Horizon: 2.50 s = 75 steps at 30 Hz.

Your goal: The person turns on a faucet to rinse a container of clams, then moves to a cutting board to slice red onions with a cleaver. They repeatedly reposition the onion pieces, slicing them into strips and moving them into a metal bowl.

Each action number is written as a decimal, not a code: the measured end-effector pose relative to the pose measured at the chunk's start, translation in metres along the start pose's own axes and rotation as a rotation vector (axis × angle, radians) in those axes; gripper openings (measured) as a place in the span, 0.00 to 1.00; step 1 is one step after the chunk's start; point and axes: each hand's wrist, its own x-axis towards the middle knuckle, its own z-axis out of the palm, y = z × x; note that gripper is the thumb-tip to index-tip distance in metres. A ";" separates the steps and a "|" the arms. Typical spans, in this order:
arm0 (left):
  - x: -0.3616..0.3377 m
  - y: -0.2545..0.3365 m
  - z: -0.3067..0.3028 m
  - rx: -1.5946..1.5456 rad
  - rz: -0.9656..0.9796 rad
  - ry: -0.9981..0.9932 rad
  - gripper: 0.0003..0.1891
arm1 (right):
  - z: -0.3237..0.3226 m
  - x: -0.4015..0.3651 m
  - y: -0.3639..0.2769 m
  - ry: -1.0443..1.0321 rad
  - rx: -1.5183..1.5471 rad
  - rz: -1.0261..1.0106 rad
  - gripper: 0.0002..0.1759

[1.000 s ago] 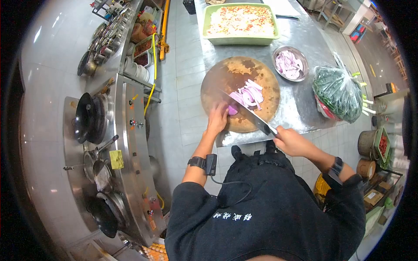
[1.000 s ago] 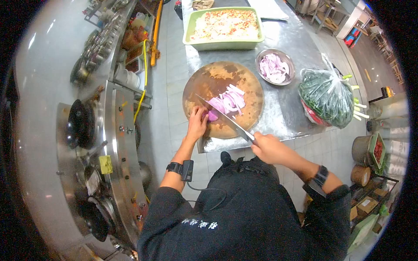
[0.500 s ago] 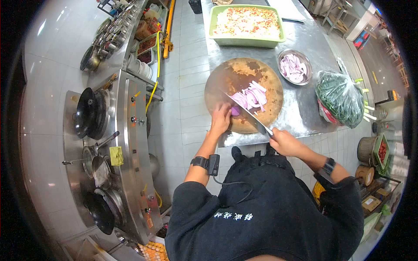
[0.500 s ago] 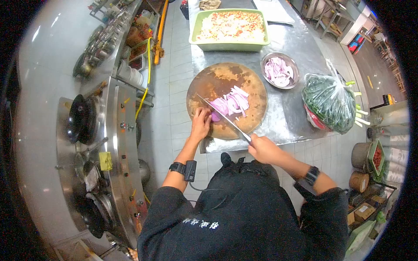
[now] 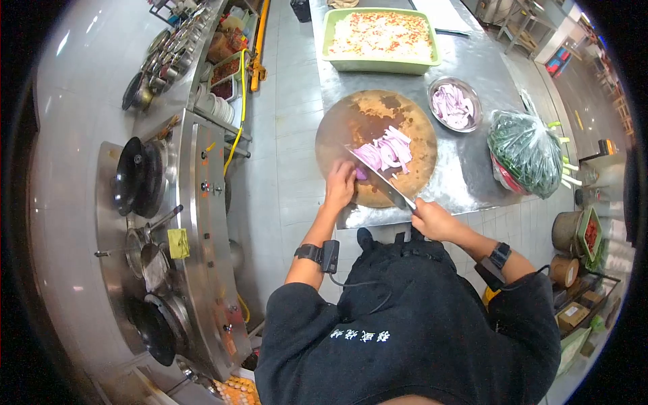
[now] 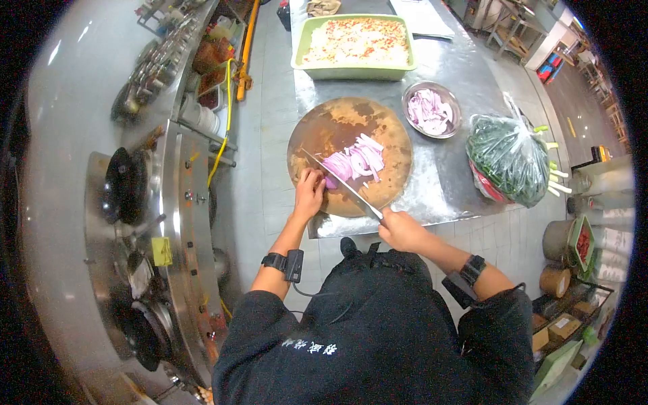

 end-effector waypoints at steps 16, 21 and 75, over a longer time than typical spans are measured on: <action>0.013 0.014 -0.018 0.301 0.176 -0.063 0.15 | -0.012 -0.022 0.016 0.148 0.025 0.019 0.15; 0.011 0.010 -0.015 0.329 0.107 -0.084 0.13 | -0.025 -0.022 0.011 0.113 0.020 0.056 0.14; -0.007 -0.020 0.009 0.147 0.155 0.285 0.05 | -0.005 -0.006 -0.003 -0.021 0.082 0.109 0.10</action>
